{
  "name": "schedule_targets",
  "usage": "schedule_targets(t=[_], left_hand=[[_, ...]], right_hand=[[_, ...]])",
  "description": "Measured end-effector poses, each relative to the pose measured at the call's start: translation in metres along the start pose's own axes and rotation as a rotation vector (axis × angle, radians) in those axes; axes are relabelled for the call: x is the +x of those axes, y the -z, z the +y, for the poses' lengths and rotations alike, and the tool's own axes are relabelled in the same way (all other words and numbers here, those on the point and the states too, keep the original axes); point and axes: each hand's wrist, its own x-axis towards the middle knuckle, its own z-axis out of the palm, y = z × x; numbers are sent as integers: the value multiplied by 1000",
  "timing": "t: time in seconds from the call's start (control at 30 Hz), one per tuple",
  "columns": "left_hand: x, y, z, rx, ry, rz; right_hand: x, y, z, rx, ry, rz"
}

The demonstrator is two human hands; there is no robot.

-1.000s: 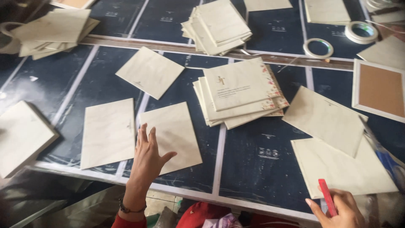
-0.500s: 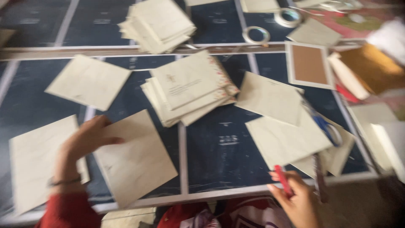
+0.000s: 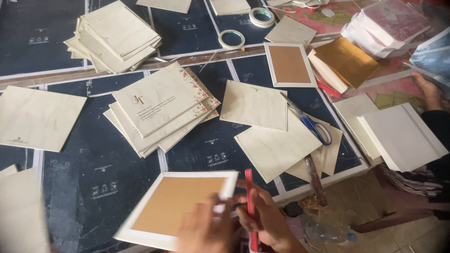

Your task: Assembling wedding invitations by applying adhesive to cardstock and attaching printed inserts.

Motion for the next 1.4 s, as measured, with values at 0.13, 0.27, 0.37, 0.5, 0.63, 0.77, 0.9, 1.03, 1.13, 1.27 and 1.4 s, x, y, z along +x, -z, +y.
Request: schedule_targets(t=[0.13,0.27,0.37,0.5,0.63,0.77,0.9,1.03,1.13,1.27,1.4], left_hand=[[-5,-72,-25,261,-1072,-57],[47,-77,-73,528,-1281,172],[64,-62,-70,423,-1042,-491],[40,-90,-69,297,-1083,-286],[34,-114,-61,230,-1049,-38],[41,-103,-52,111,-1030,-65],[49,-78,-45,-2,-968,-151],[73,-32,-24,-924,-258,-541],[106,-31,-30,-1367,167,-604],[127,-38,-36,-1507,183,-521],[98,-28,-28,-1346,80,-501]], right_hand=[[26,12,-5,-431,-5,364],[45,56,-20,-1070,-7,340],[59,67,-54,-1399,482,522],[121,84,-98,-1495,687,383],[179,87,-94,-1827,602,285],[209,102,-77,-2262,714,143],[202,110,-91,-2373,984,-27],[134,66,-93,-2277,1194,4],[58,36,-63,-2035,1333,-178],[-11,30,-2,-1772,1209,-444],[-18,33,3,-1596,623,-378]])
